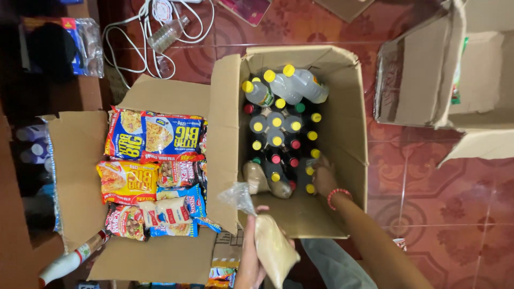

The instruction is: Stocking various grocery items such as bags of sugar and bottles of vinegar from boxes onto store shelves.

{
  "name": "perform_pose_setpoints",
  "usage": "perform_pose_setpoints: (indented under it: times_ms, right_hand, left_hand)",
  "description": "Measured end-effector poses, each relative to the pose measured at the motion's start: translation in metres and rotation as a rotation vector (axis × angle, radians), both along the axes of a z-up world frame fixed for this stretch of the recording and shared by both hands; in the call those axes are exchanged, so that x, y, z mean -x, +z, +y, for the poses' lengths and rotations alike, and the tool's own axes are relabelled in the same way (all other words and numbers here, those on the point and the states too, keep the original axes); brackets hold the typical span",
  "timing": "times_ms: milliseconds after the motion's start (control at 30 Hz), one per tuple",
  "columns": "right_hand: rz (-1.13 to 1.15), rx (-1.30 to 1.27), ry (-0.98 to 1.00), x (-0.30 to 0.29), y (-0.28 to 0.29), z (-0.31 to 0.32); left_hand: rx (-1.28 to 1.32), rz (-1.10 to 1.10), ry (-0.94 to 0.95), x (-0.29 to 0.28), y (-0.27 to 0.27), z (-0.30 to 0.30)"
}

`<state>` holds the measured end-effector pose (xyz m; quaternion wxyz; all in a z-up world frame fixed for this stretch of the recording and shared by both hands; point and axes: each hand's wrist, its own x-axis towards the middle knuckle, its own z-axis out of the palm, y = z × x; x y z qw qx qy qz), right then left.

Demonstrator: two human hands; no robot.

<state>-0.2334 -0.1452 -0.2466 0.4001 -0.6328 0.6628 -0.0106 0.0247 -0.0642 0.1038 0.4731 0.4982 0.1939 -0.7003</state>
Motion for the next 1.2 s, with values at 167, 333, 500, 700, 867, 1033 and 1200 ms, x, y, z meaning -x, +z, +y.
perform_pose_setpoints:
  times_ms: [167, 333, 500, 700, 867, 1033, 1200]
  right_hand:
    - [0.123, 0.201, 0.239, 0.011, -0.020, -0.009]
    - [-0.012, 0.070, 0.160, 0.019, -0.029, 0.004]
    - [-0.134, -0.021, -0.221, -0.009, 0.091, 0.017]
    - [-0.037, -0.052, -0.131, -0.008, 0.122, 0.023]
    - [0.091, -0.039, 0.134, -0.018, 0.146, 0.008]
    - [0.134, 0.277, 0.468, -0.023, 0.094, -0.011]
    - [0.017, -0.293, 0.042, 0.005, 0.002, -0.007]
  left_hand:
    - [-0.070, 0.192, 0.038, -0.003, -0.030, 0.030]
    - [-0.106, 0.203, 0.072, 0.004, -0.031, 0.051]
    - [-0.086, 0.164, 0.017, 0.011, -0.027, 0.069]
    - [-0.090, 0.205, -0.020, 0.010, -0.001, 0.070]
    - [-0.155, 0.143, 0.017, 0.010, 0.001, 0.072]
    - [-0.061, 0.084, 0.062, -0.006, -0.028, 0.070]
    - [0.114, 0.086, 0.044, -0.005, -0.045, 0.088]
